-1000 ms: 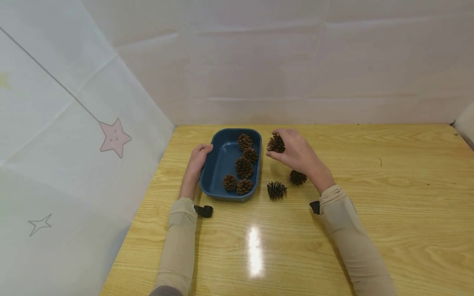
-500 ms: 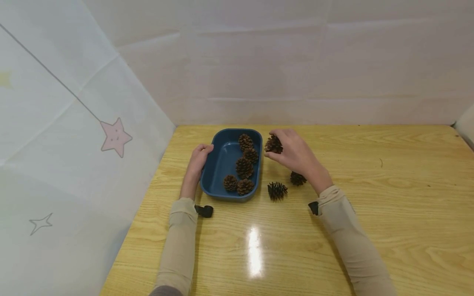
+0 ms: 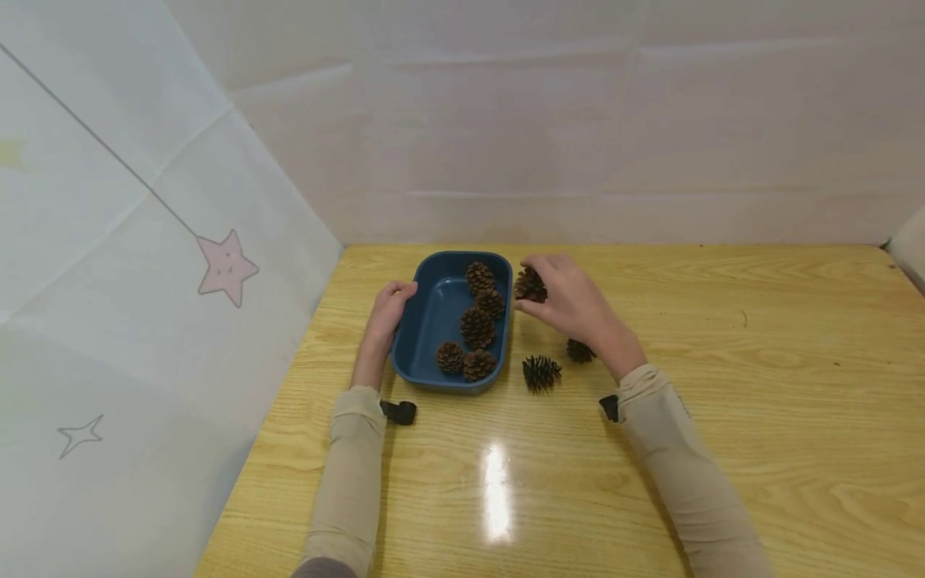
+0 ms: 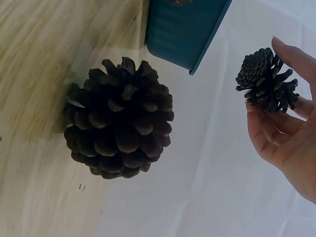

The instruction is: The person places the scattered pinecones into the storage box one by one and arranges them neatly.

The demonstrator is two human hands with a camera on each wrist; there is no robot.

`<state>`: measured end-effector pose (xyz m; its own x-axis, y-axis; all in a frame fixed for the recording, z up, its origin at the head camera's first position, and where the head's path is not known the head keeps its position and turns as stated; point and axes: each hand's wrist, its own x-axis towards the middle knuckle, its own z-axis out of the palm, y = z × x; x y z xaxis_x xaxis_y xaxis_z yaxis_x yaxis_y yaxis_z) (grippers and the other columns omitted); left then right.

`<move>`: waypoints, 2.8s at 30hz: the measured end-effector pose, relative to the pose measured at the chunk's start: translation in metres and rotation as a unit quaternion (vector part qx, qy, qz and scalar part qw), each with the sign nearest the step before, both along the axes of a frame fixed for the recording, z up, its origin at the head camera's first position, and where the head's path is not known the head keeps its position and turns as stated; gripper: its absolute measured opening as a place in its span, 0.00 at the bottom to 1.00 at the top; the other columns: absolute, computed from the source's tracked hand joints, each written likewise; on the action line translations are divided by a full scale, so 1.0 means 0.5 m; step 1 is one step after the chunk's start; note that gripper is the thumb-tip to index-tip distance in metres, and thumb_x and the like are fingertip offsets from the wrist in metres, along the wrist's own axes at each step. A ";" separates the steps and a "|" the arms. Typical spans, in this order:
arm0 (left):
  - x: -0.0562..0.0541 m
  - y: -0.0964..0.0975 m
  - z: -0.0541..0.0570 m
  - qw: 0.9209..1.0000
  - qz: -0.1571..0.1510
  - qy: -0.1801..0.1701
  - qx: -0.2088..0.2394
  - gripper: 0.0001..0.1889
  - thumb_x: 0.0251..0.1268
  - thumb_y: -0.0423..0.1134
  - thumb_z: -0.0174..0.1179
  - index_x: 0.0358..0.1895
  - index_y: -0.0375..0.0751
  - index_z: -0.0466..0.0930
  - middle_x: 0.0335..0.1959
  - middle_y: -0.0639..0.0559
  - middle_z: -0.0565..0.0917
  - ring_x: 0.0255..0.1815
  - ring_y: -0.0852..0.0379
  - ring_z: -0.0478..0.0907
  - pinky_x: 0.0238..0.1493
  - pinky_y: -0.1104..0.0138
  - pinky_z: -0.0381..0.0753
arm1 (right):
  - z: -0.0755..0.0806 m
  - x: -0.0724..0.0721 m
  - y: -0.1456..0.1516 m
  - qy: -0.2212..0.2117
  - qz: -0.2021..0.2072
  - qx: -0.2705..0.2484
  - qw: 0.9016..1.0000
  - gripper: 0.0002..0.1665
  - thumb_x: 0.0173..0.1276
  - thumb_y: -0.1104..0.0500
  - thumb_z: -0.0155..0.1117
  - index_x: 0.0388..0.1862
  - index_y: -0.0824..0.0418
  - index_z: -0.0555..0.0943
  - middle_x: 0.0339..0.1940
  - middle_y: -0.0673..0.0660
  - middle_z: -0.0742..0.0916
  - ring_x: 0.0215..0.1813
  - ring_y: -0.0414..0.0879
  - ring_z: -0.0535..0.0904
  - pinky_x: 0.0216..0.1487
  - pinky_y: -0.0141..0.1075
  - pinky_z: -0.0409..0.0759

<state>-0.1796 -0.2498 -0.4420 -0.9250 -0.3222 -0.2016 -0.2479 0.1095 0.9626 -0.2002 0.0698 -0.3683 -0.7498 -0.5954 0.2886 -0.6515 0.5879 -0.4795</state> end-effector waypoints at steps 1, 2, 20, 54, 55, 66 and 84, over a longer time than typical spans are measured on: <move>0.000 0.000 0.000 1.000 0.000 0.000 0.000 0.15 0.80 0.47 0.57 0.46 0.36 0.77 0.47 0.44 0.79 0.43 0.52 0.75 0.45 0.63 0.73 | 0.000 0.000 -0.001 -0.001 0.001 0.000 1.000 0.37 0.67 0.55 0.78 0.68 0.70 0.74 0.63 0.71 0.80 0.66 0.68 0.73 0.65 0.61 0.72; 0.000 0.001 0.001 1.000 0.000 0.000 0.000 0.15 0.80 0.47 0.57 0.46 0.36 0.77 0.47 0.44 0.79 0.43 0.52 0.74 0.45 0.63 0.73 | 0.001 0.001 -0.001 -0.002 0.001 0.002 1.000 0.37 0.67 0.55 0.77 0.68 0.71 0.73 0.64 0.71 0.79 0.66 0.68 0.73 0.65 0.61 0.72; 0.002 0.001 0.001 1.000 -0.006 0.002 0.004 0.16 0.79 0.47 0.57 0.48 0.34 0.77 0.48 0.43 0.78 0.43 0.51 0.74 0.45 0.62 0.72 | -0.008 0.004 -0.009 0.020 0.009 -0.002 1.000 0.38 0.64 0.54 0.80 0.66 0.69 0.75 0.61 0.70 0.81 0.64 0.67 0.75 0.62 0.61 0.74; 0.001 0.002 -0.001 1.000 -0.007 0.000 0.005 0.17 0.80 0.48 0.56 0.49 0.34 0.76 0.46 0.42 0.78 0.41 0.52 0.74 0.44 0.63 0.73 | 0.004 0.007 -0.022 -0.037 -0.010 -0.003 0.999 0.43 0.67 0.55 0.77 0.72 0.73 0.67 0.67 0.73 0.76 0.67 0.68 0.73 0.65 0.60 0.72; 0.001 0.002 -0.001 1.000 -0.006 0.000 0.004 0.17 0.80 0.48 0.56 0.49 0.34 0.76 0.46 0.42 0.78 0.41 0.52 0.74 0.44 0.63 0.73 | 0.004 0.007 -0.023 -0.039 -0.013 -0.003 0.999 0.43 0.67 0.55 0.77 0.72 0.73 0.67 0.67 0.73 0.76 0.68 0.68 0.72 0.65 0.60 0.72; 0.002 0.003 0.001 1.000 -0.005 -0.002 -0.004 0.18 0.80 0.48 0.57 0.49 0.33 0.76 0.46 0.40 0.79 0.40 0.51 0.74 0.42 0.63 0.72 | -0.002 0.009 -0.025 0.001 -0.002 -0.015 1.000 0.38 0.66 0.56 0.78 0.66 0.71 0.71 0.62 0.71 0.79 0.62 0.67 0.76 0.60 0.59 0.75; 0.003 0.004 0.003 1.000 -0.007 0.000 0.007 0.19 0.80 0.47 0.56 0.51 0.30 0.76 0.47 0.39 0.79 0.43 0.48 0.75 0.44 0.62 0.73 | -0.006 0.010 -0.031 0.038 0.007 -0.024 0.999 0.35 0.65 0.56 0.79 0.63 0.69 0.72 0.57 0.69 0.82 0.55 0.64 0.80 0.53 0.58 0.78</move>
